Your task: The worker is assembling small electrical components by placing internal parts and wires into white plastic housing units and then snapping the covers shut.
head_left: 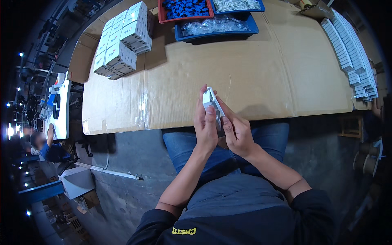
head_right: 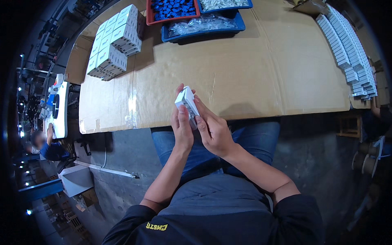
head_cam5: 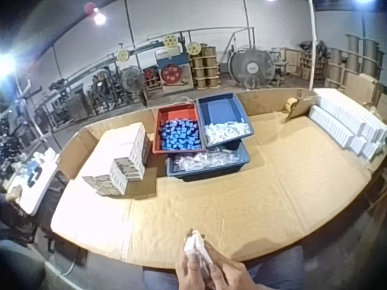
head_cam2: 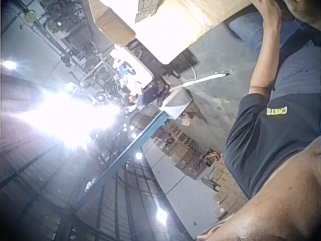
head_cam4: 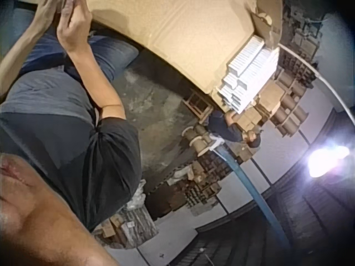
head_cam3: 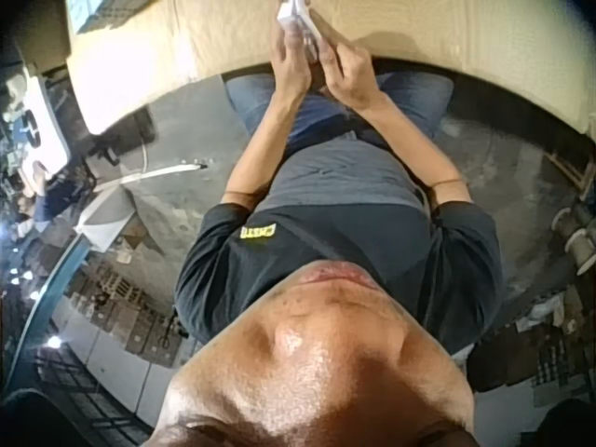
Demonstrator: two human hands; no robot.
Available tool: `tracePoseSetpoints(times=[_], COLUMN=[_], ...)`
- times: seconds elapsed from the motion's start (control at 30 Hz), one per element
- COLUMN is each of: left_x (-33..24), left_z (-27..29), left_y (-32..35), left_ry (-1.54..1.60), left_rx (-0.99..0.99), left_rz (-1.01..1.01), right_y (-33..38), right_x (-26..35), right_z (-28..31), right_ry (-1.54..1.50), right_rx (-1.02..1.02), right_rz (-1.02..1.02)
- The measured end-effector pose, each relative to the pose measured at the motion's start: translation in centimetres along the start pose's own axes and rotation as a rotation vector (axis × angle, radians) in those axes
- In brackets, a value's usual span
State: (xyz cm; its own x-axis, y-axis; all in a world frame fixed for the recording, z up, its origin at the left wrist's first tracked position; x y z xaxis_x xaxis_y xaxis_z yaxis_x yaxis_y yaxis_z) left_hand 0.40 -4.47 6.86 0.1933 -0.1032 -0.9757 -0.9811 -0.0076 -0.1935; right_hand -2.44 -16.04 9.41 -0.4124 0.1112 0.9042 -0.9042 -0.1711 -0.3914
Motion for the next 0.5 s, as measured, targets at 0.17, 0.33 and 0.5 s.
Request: tracePoseSetpoints(times=[0.17,0.33,0.5], left_x=[-0.2,-1.4,-1.3], left_z=[0.2,0.9,-0.4], left_y=[0.0,-0.5,0.1], left_ry=[0.01,-0.18,-0.212], left_rx=[-0.017,0.021,0.087], left_rz=[-0.011,-0.138,-0.226], right_y=[-0.3,-1.2,-1.0], right_x=[-0.2,-1.7,-1.9], right_z=[-0.2,0.1,-0.8], right_ry=[-0.122,-0.561,-0.643], right_rx=[-0.018,-0.063,-0.075], right_rz=[-0.046,-0.357,-0.651])
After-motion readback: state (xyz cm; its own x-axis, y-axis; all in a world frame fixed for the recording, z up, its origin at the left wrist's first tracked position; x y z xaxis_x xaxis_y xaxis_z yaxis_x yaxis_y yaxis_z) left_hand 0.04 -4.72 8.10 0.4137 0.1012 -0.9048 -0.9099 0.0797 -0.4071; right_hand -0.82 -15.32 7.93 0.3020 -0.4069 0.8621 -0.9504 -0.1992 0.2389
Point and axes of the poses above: each hand's wrist, its own y-axis away from the middle knuckle, its own z-axis out of the back of the hand, x = y × z, the point moved 8 cm from there along -y, towards the middle knuckle, and after that the axes turned 5 degrees about -y, right-handed, at the moved point
